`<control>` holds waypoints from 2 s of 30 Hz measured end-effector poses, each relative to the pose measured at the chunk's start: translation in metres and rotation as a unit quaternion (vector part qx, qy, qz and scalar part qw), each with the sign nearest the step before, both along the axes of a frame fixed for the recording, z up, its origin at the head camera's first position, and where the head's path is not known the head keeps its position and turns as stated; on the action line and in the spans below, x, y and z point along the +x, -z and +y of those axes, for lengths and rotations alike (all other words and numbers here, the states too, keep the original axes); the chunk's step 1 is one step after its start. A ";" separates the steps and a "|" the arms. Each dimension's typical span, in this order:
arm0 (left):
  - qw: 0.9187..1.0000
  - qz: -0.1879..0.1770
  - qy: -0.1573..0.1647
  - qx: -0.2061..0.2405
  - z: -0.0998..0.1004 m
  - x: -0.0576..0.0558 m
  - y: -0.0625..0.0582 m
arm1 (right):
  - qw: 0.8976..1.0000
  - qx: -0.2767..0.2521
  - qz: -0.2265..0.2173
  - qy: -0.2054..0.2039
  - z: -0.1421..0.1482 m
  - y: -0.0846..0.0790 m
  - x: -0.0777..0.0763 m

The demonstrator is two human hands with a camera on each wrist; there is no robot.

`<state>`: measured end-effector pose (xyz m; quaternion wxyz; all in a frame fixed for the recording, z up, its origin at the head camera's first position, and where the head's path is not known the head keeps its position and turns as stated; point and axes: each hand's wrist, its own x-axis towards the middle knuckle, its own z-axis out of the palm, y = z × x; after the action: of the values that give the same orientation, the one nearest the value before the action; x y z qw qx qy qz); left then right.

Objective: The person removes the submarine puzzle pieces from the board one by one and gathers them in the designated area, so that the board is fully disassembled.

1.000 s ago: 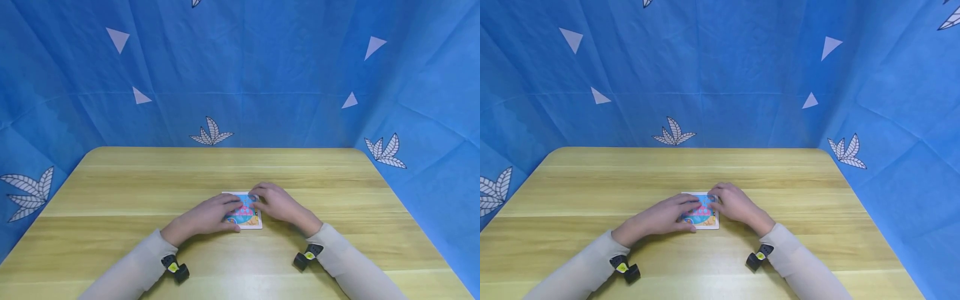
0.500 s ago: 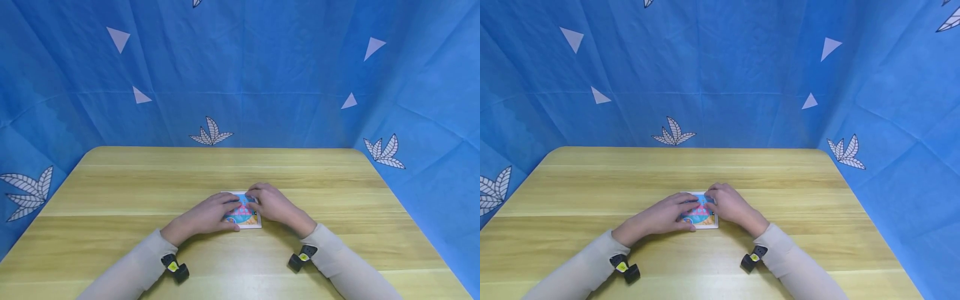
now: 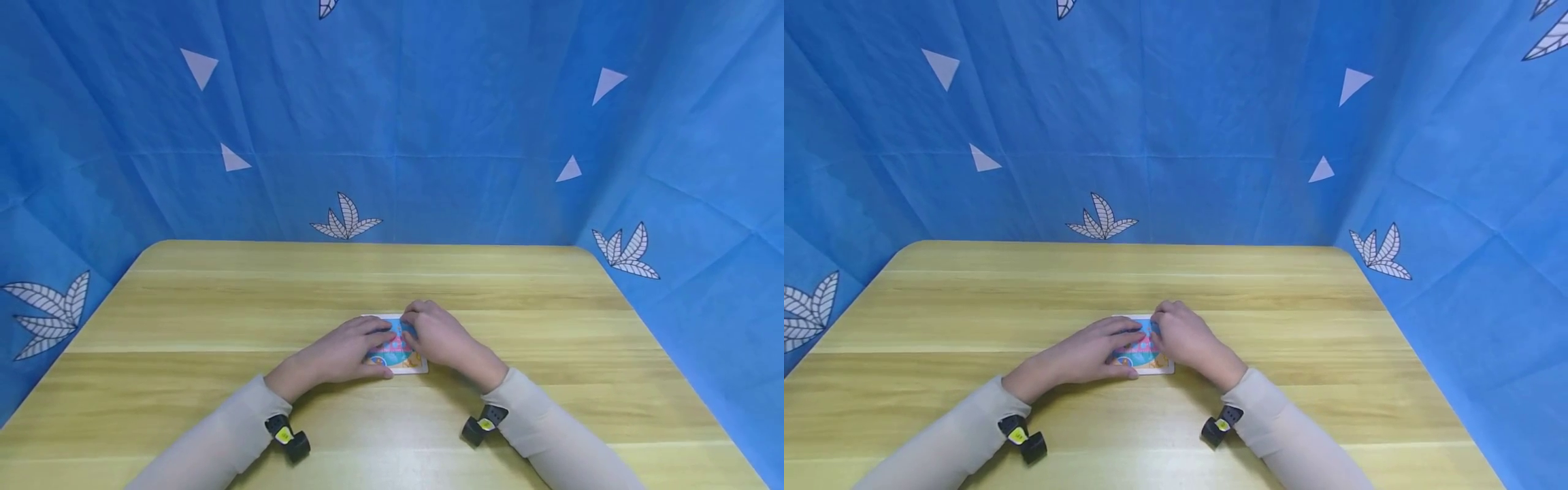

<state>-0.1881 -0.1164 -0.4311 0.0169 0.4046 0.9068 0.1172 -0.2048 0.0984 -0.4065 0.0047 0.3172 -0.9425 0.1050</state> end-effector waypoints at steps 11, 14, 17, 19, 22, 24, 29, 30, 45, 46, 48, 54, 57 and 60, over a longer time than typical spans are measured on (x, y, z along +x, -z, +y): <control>1.000 0.010 0.013 0.005 -0.001 0.000 -0.001 | 0.999 0.001 0.018 0.027 -0.005 0.000 0.001; 1.000 0.011 0.014 0.008 -0.001 0.001 -0.001 | 0.999 -0.018 0.018 0.029 -0.004 0.003 -0.001; 1.000 0.012 0.015 0.010 -0.001 0.001 0.001 | 0.999 -0.033 0.022 0.026 -0.003 0.007 -0.002; 1.000 0.011 0.013 0.011 -0.001 0.001 0.002 | 0.999 -0.038 0.024 0.026 -0.002 0.009 -0.003; 1.000 0.008 0.009 0.011 -0.001 0.001 0.003 | 0.999 -0.042 0.023 0.026 -0.001 0.011 -0.004; 1.000 0.006 0.006 0.010 -0.001 0.001 0.003 | 0.999 -0.041 0.024 0.024 -0.001 0.012 -0.004; 1.000 0.000 0.001 0.009 -0.002 0.000 0.002 | 0.999 -0.042 0.015 0.027 -0.001 0.010 -0.005; 1.000 -0.001 0.000 0.008 -0.002 0.000 0.002 | 0.999 -0.044 0.010 0.029 -0.001 0.010 -0.005; 1.000 -0.019 -0.006 -0.010 -0.002 0.001 0.001 | 0.994 -0.079 -0.048 0.059 -0.001 0.011 -0.011; 1.000 -0.017 -0.005 -0.012 -0.002 0.001 0.001 | 0.993 -0.085 -0.053 0.060 -0.001 0.010 -0.011; 1.000 -0.011 -0.004 -0.014 -0.002 0.001 0.001 | 0.991 -0.098 -0.061 0.060 -0.002 0.010 -0.010; 1.000 -0.007 -0.005 -0.018 -0.003 0.002 0.002 | 0.993 -0.089 -0.045 0.057 -0.002 0.010 -0.009; 1.000 -0.010 -0.007 -0.022 -0.002 0.002 0.002 | 0.995 -0.072 -0.032 0.058 0.000 0.011 -0.008; 1.000 -0.013 -0.007 -0.023 -0.002 0.002 0.002 | 0.997 -0.060 -0.023 0.051 0.000 0.010 -0.007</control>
<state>-0.1863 -0.1184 -0.4327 0.0370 0.3958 0.9120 0.1012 -0.2119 0.0988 -0.4166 0.0073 0.2657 -0.9492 0.1687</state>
